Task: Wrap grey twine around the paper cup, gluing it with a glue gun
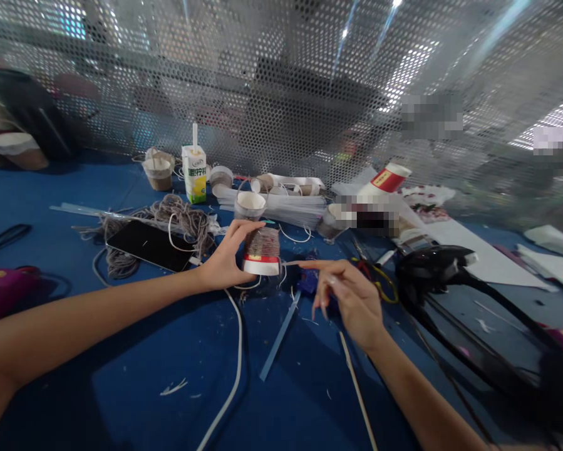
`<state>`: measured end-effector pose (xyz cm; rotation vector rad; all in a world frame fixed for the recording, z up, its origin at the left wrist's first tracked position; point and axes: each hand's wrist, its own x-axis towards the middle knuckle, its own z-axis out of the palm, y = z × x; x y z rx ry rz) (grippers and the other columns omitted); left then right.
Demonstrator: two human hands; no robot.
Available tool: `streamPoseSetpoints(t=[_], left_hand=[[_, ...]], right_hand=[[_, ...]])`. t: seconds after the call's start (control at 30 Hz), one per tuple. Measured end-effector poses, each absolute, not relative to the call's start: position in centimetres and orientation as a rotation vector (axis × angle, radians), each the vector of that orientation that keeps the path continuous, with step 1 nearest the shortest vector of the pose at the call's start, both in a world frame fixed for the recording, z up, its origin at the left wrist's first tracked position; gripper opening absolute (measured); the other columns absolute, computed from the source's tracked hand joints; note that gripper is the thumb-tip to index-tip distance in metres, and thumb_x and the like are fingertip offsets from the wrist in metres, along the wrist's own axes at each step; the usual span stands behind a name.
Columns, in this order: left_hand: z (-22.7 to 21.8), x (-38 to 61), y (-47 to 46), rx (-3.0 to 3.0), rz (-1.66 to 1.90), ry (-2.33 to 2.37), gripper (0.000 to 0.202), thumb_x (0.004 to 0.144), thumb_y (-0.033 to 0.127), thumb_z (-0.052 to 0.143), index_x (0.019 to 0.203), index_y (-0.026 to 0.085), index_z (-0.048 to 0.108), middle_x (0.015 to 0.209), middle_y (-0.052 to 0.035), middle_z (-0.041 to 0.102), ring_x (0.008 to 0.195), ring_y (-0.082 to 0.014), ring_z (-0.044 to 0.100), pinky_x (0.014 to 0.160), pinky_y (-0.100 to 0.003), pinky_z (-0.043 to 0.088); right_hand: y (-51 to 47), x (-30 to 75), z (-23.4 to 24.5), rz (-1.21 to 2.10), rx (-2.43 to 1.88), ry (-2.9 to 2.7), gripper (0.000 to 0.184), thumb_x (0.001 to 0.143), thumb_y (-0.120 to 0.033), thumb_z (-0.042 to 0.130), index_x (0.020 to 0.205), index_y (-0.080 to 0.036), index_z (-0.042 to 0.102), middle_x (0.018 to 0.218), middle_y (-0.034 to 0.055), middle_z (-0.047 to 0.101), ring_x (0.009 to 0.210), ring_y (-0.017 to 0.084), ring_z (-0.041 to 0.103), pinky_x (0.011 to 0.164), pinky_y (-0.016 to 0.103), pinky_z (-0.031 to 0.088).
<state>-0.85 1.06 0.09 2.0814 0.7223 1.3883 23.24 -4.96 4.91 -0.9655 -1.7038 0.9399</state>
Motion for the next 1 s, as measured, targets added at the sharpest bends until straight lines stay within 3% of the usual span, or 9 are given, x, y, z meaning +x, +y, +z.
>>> streamPoseSetpoints(t=[0.13,0.27,0.53,0.63,0.7,0.77,0.83,1.0], left_hand=[[0.2,-0.8,1.0,2.13,1.384,0.717,0.08,0.065,0.015,0.075,0.136,0.026,0.04,0.122,-0.0101,0.042,0.12,-0.0303,0.047,0.106,-0.056,0.045],[0.3,-0.8,0.9,2.124,1.386,0.689,0.078,0.065,0.016,0.076,0.134,0.027,0.041,0.122,-0.0099,0.043,0.119,-0.0294,0.049,0.102,-0.052,0.049],[-0.4,-0.7,0.9,1.894,1.383,0.626,0.075,0.066,0.016,0.073,0.132,0.024,0.038,0.13,-0.0126,0.042,0.123,-0.0287,0.052,0.105,-0.048,0.048],[-0.6,-0.6,1.0,1.828,1.366,0.577,0.075,0.068,0.017,0.072,0.132,0.023,0.035,0.133,-0.0144,0.043,0.125,-0.0291,0.052,0.108,-0.05,0.044],[-0.6,-0.6,1.0,1.802,1.364,0.547,0.074,0.068,0.019,0.073,0.131,0.023,0.034,0.133,-0.0146,0.046,0.125,-0.0293,0.053,0.109,-0.05,0.044],[-0.6,-0.6,1.1,1.786,1.374,0.521,0.074,0.068,0.02,0.075,0.129,0.023,0.033,0.131,-0.0141,0.049,0.123,-0.0291,0.055,0.109,-0.051,0.044],[-0.6,-0.6,1.1,1.786,1.374,0.506,0.074,0.067,0.019,0.075,0.128,0.024,0.033,0.127,-0.0132,0.052,0.121,-0.0289,0.058,0.108,-0.052,0.043],[-0.7,-0.5,1.2,1.761,1.365,0.523,0.075,0.065,0.019,0.077,0.125,0.025,0.032,0.127,-0.0133,0.051,0.121,-0.03,0.058,0.109,-0.056,0.043]], right_hand=[[-6.0,21.6,5.4,1.064,-0.978,-2.053,0.012,0.09,-0.033,0.053,0.086,-0.022,0.054,0.132,0.0117,0.062,0.053,0.007,0.054,0.052,0.027,0.051],[-6.0,20.9,5.5,1.029,-1.013,-2.103,0.009,0.091,-0.03,0.051,0.088,-0.022,0.053,0.141,0.0122,0.055,0.049,0.005,0.048,0.051,0.026,0.049],[-5.5,22.6,5.0,1.019,-1.061,-1.854,0.03,0.094,-0.043,0.048,0.081,-0.019,0.059,0.123,0.0118,0.068,0.037,0.002,0.045,0.045,0.025,0.052],[-5.5,22.9,5.0,0.965,-1.11,-1.771,0.036,0.092,-0.048,0.05,0.074,-0.019,0.06,0.088,0.0067,0.076,0.033,0.004,0.043,0.045,0.026,0.053],[-5.3,22.9,5.1,0.917,-1.13,-1.718,0.038,0.091,-0.05,0.052,0.07,-0.02,0.06,0.053,-0.0008,0.064,0.032,0.008,0.045,0.046,0.028,0.054],[-5.0,23.0,5.1,0.862,-1.153,-1.662,0.039,0.089,-0.052,0.053,0.066,-0.021,0.06,0.035,-0.0054,0.048,0.031,0.012,0.047,0.043,0.028,0.053],[-4.6,23.1,5.1,0.793,-1.183,-1.589,0.041,0.088,-0.052,0.054,0.061,-0.021,0.057,0.034,-0.0048,0.048,0.029,0.012,0.045,0.038,0.027,0.049],[-4.6,23.2,5.2,0.695,-1.082,-1.436,0.036,0.088,-0.046,0.056,0.063,-0.02,0.055,0.062,0.0032,0.071,0.029,0.007,0.043,0.034,0.024,0.043]])
